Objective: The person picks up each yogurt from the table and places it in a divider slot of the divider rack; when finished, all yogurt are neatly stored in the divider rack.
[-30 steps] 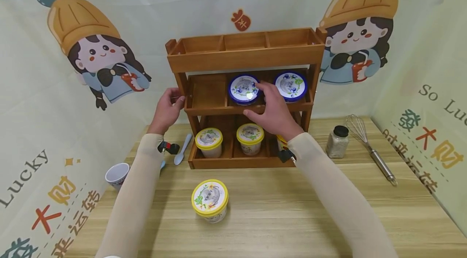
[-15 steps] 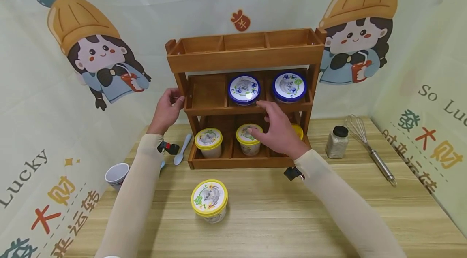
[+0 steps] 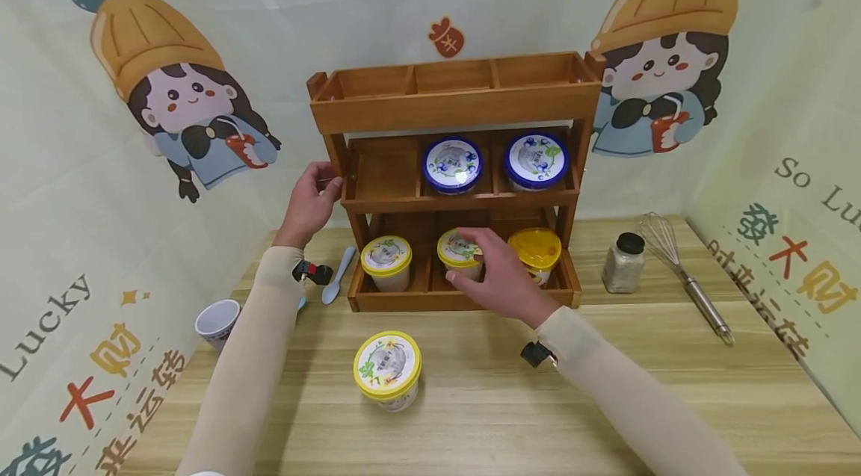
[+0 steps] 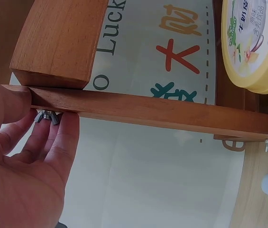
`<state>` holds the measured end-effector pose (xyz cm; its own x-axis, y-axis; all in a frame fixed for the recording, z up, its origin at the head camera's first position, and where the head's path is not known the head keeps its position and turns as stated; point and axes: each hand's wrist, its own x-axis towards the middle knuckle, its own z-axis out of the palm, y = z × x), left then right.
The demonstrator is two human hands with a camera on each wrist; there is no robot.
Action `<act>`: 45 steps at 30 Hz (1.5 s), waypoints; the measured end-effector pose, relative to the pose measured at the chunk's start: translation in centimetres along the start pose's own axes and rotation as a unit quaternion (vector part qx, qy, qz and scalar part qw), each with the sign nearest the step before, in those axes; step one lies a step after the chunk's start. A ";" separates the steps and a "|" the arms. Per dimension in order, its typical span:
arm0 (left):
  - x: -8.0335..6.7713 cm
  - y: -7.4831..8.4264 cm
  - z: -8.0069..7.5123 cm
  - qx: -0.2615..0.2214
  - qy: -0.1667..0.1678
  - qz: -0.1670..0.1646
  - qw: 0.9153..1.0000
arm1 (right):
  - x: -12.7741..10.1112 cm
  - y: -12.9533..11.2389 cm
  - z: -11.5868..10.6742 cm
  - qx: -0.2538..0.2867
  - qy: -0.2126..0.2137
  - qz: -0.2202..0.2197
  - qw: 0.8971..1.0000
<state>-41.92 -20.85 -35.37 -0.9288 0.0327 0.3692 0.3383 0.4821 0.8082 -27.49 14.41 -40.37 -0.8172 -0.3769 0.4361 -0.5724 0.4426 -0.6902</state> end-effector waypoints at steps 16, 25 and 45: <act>0.2 0.1 0.1 0.011 0.003 0.004 1.000 | -2.4 0.3 5.0 0.001 -0.087 0.008 0.996; 0.1 0.2 0.0 0.007 0.000 -0.004 1.000 | -3.4 -0.2 6.8 0.040 -0.161 -0.012 0.986; 0.0 0.2 -0.1 0.011 -0.001 0.000 1.000 | -4.0 -0.4 8.8 0.064 -0.278 -0.015 0.958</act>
<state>-41.80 -20.79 -35.16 -0.9287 0.0346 0.3691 0.3357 0.5011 0.7976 -23.36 8.58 -46.91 -0.6185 -0.7785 0.1070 -0.5534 0.3348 -0.7627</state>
